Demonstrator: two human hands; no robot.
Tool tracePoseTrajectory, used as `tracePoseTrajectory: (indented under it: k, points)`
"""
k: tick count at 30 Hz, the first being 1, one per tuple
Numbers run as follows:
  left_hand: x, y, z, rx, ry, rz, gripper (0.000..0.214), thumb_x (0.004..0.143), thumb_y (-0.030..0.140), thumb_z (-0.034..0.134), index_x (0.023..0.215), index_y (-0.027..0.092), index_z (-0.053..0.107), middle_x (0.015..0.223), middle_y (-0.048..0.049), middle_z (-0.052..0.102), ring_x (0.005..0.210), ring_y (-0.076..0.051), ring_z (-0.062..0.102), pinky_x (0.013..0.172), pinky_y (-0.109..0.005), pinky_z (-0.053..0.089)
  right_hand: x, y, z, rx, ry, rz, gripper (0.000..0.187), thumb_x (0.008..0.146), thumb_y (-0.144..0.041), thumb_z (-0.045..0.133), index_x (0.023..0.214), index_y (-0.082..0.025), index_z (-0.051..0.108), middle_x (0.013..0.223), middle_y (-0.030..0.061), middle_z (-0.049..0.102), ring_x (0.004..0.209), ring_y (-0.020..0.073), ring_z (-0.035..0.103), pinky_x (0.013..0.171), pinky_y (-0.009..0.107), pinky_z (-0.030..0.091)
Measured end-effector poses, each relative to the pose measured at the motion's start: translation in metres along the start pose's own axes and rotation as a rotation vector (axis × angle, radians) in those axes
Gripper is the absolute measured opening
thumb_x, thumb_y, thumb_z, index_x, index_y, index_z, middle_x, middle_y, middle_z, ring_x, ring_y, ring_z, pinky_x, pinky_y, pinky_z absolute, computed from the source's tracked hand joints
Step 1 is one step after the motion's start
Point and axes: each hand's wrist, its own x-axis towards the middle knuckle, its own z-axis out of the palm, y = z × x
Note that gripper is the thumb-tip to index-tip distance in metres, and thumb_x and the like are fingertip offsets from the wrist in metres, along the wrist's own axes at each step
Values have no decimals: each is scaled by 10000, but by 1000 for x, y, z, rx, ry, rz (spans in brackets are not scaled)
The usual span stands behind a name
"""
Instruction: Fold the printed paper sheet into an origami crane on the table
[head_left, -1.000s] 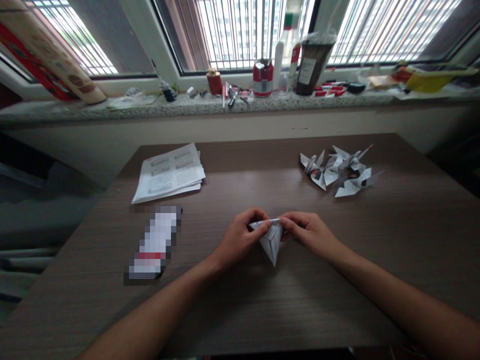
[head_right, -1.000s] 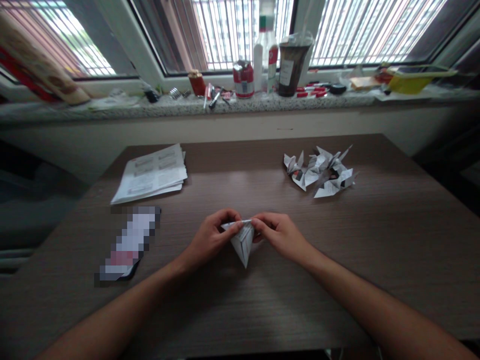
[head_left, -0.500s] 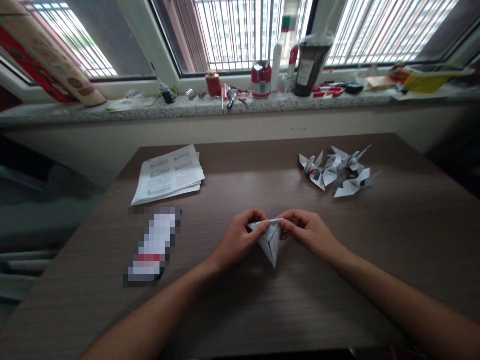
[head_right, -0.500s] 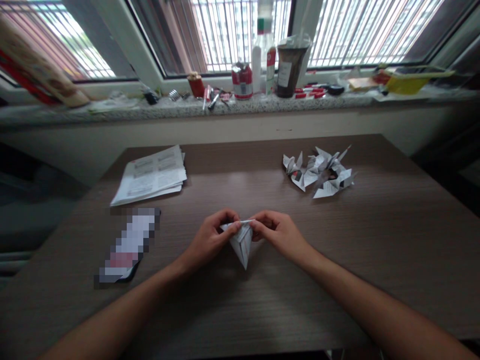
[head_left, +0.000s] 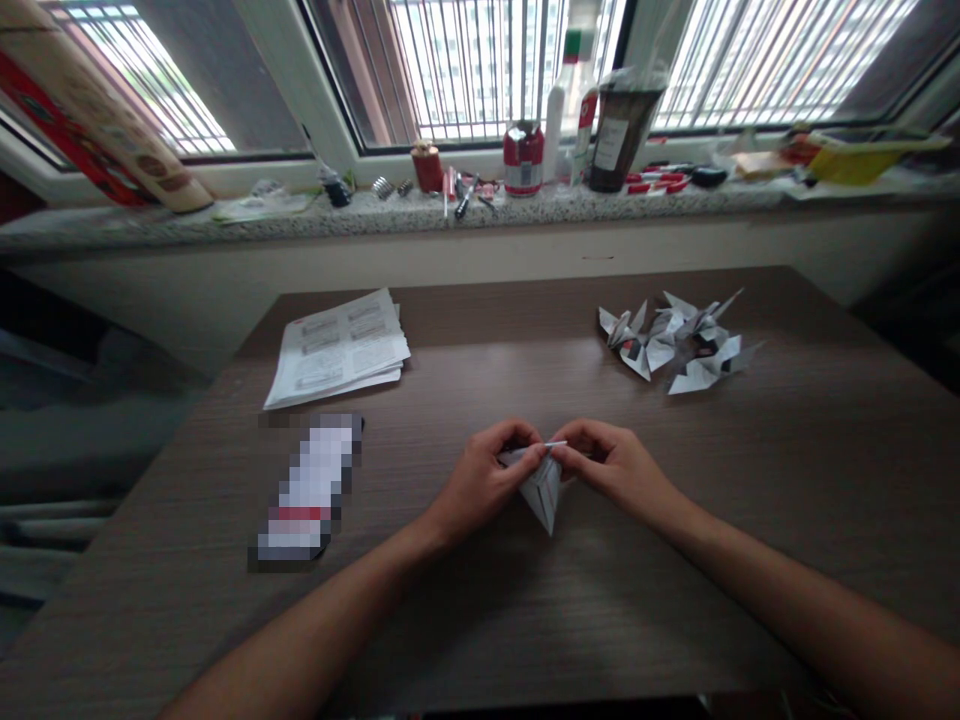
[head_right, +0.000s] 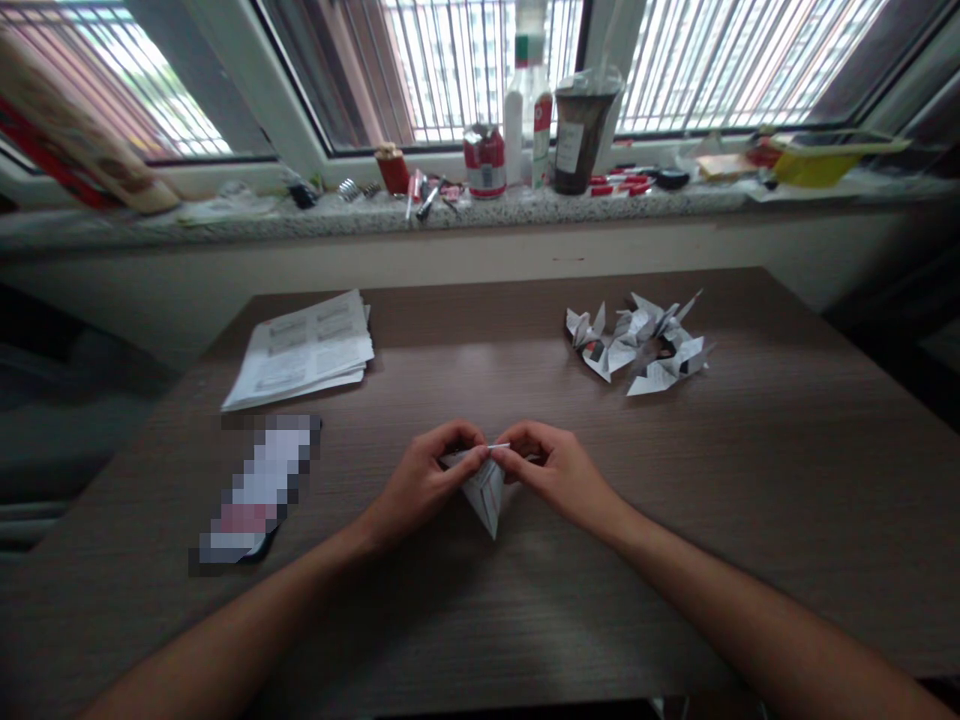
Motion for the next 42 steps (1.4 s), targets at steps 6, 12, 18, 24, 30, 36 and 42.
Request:
tracePoseTrajectory:
  k: [6,12,18,24,30,36,42]
  points:
    - [1,1,2,-4,-31,-2,245,1016,386,627,938,162,690,911,-38,700,853,-180,636,783,-265,492,1,2,-2,-84,10,-64,350,923,-554,726,894,-205,738,767,19,712,718,172,663,658,278,538]
    - [1,1,0,15,-19,3,225,1018,364,620,960,162,700,926,-41,709,865,-181,638,780,-264,491,3,2,-4,-6,-9,-38,402,890,-589,749,882,-187,754,781,33,738,720,174,689,679,287,562]
    - [2,0,-3,4,8,-34,247,1005,388,627,949,161,705,940,-49,712,865,-188,638,762,-270,490,4,1,-7,73,-72,15,420,898,-593,735,972,-184,790,882,56,773,799,196,735,759,332,628]
    - [3,-2,-5,-11,37,-51,263,986,411,646,924,161,700,910,-52,715,836,-187,638,764,-278,500,4,4,-8,137,-90,40,409,906,-577,730,1049,-200,802,944,56,780,864,202,743,808,364,653]
    - [3,1,-4,-20,24,-38,254,985,395,649,915,157,703,891,-41,710,822,-181,635,778,-278,499,4,4,-3,128,-64,45,403,857,-568,787,1007,-195,774,936,54,783,830,199,748,773,345,647]
    - [3,1,-1,-42,13,-59,261,976,412,672,922,162,723,895,-41,715,832,-183,642,771,-271,495,4,0,-3,16,-7,-10,390,886,-584,747,893,-195,747,810,36,752,743,186,720,708,317,623]
    - [2,1,-5,-126,74,-157,321,949,485,700,966,164,699,836,-24,699,754,-171,633,680,-252,479,6,1,-9,36,105,-10,386,872,-588,758,909,-204,737,785,33,747,728,192,714,712,340,629]
